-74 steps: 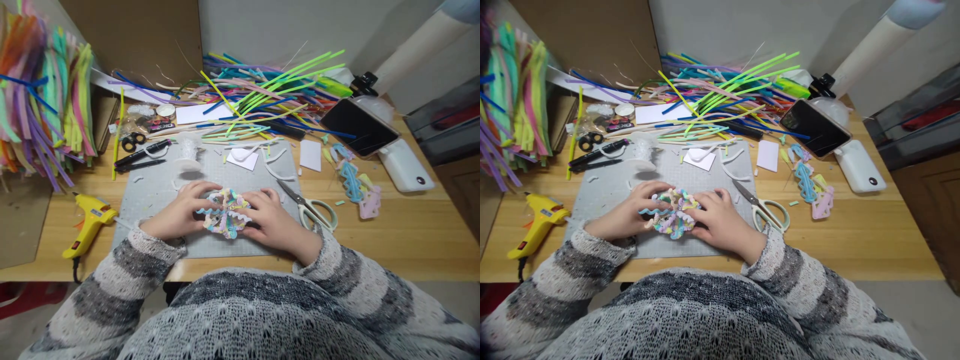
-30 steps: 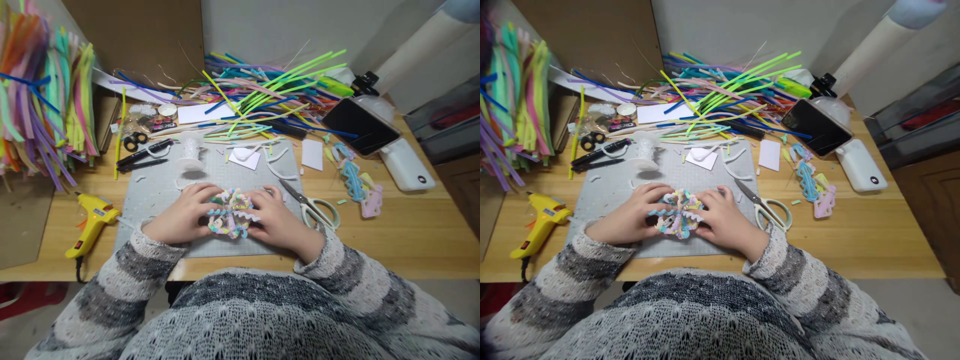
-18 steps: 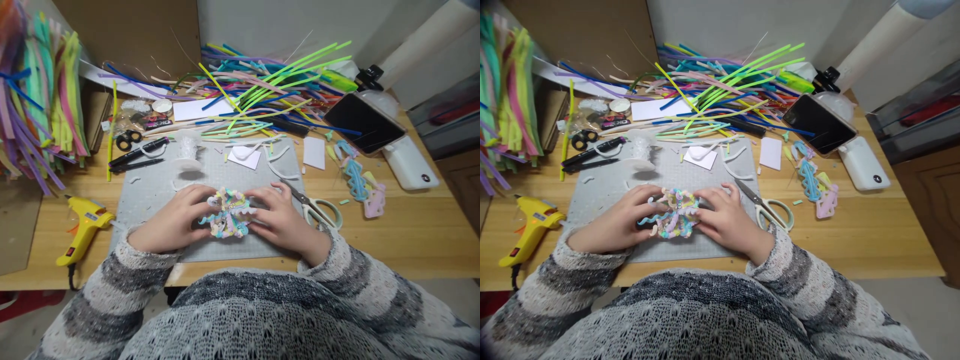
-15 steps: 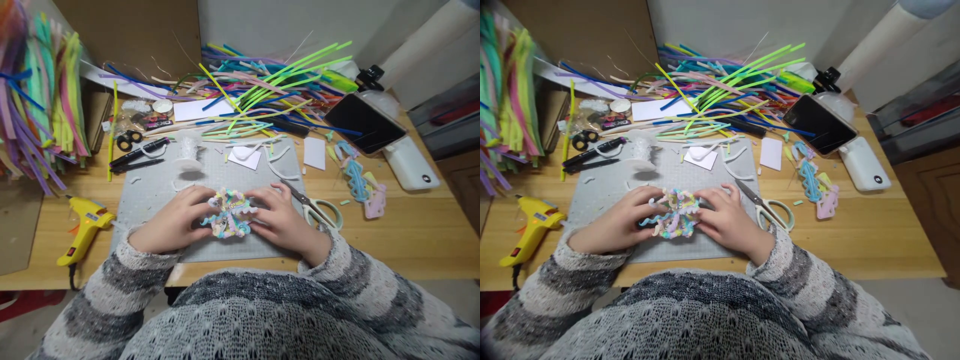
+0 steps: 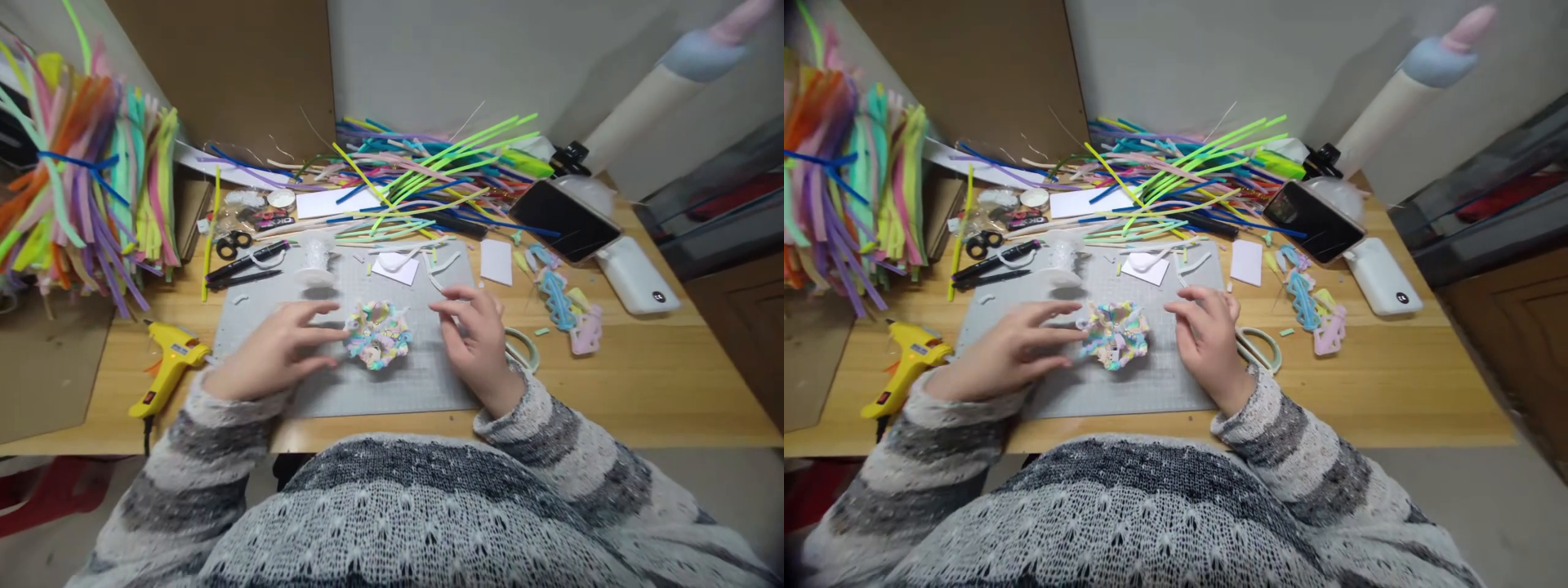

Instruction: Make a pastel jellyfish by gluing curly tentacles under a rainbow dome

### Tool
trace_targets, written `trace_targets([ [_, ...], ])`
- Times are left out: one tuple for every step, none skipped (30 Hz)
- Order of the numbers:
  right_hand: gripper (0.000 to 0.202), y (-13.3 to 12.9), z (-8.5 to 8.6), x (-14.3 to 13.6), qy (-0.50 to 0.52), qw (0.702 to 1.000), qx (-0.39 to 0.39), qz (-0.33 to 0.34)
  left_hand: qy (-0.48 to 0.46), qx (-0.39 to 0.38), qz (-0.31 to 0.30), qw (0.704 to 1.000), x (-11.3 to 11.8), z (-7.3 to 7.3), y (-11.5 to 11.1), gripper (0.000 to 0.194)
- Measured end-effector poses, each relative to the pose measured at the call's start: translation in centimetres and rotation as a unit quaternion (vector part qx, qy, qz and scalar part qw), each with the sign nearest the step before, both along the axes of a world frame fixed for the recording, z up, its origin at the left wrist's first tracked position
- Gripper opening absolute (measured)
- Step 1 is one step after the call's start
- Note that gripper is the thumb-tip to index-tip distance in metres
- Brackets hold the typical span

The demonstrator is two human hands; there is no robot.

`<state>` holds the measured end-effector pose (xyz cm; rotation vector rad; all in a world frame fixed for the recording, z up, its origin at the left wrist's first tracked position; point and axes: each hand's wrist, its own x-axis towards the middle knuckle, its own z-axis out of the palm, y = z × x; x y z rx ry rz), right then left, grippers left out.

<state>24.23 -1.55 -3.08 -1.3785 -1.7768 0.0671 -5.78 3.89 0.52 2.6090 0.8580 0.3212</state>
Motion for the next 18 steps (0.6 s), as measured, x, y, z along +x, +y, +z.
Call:
trace_targets([
  [0.021,-0.1,0.2,0.1,0.015,1.0,0.021,-0.01,-0.008,-0.029,0.02,0.999,-0.7,0.9,0.1,0.027],
  [0.021,-0.3,0.4,0.3,0.027,0.999,0.042,-0.017,-0.03,-0.051,0.06,0.996,-1.2,1.7,0.3,0.024],
  [0.022,-0.5,0.6,0.5,0.034,0.997,0.066,-0.022,-0.058,-0.057,0.11,0.991,-1.4,2.5,0.6,0.026],
  [0.022,-0.6,0.8,0.7,0.035,0.995,0.087,-0.024,-0.082,-0.045,0.176,0.98,-1.3,3.1,1.1,0.029],
  [0.022,-0.8,1.0,0.9,0.03,0.993,0.108,-0.025,-0.096,-0.025,0.248,0.964,-0.9,3.4,1.6,0.033],
  [0.022,-1.0,1.1,1.1,0.017,0.992,0.126,-0.026,-0.102,-0.001,0.307,0.946,-0.2,3.6,2.2,0.038],
  [0.021,-1.3,1.4,1.4,-0.003,0.99,0.141,-0.027,-0.106,0.032,0.34,0.934,0.7,3.5,2.9,0.044],
  [0.021,-1.5,1.6,1.6,-0.027,0.988,0.151,-0.028,-0.07,0.045,0.333,0.939,1.7,3.1,3.5,0.052],
  [0.021,-1.9,1.9,1.8,-0.051,0.986,0.16,-0.027,-0.048,0.047,0.336,0.94,2.7,2.7,4.1,0.057],
  [0.021,-2.2,2.2,2.0,-0.071,0.983,0.165,-0.025,-0.027,0.037,0.336,0.941,3.6,2.1,4.6,0.057],
  [0.021,-2.6,2.5,2.1,-0.086,0.982,0.166,-0.022,-0.004,0.021,0.334,0.942,4.3,1.5,5.1,0.058],
  [0.021,-3.0,2.8,2.3,-0.096,0.982,0.164,-0.017,0.013,0.007,0.334,0.942,4.9,0.9,5.4,0.055],
  [0.021,-3.5,3.1,2.4,-0.1,0.981,0.164,-0.012,0.021,-0.002,0.334,0.942,5.1,0.5,5.7,0.05],
  [0.021,-3.9,3.4,2.5,-0.099,0.981,0.166,-0.004,0.026,-0.006,0.333,0.943,5.2,0.2,5.9,0.045],
  [0.022,-4.4,3.6,2.6,-0.095,0.981,0.172,0.005,0.026,-0.01,0.332,0.943,5.0,0.1,5.9,0.041],
  [0.023,-4.8,3.8,2.7,-0.089,0.98,0.18,0.015,0.014,-0.015,0.333,0.943,4.6,0.2,6.0,0.038],
  [0.024,-5.2,3.9,2.8,-0.083,0.977,0.193,0.025,-0.011,-0.018,0.336,0.942,4.0,0.6,5.9,0.036],
  [0.026,-5.6,4.1,2.9,-0.076,0.975,0.205,0.033,-0.054,-0.022,0.342,0.938,3.4,1.1,5.7,0.036],
])
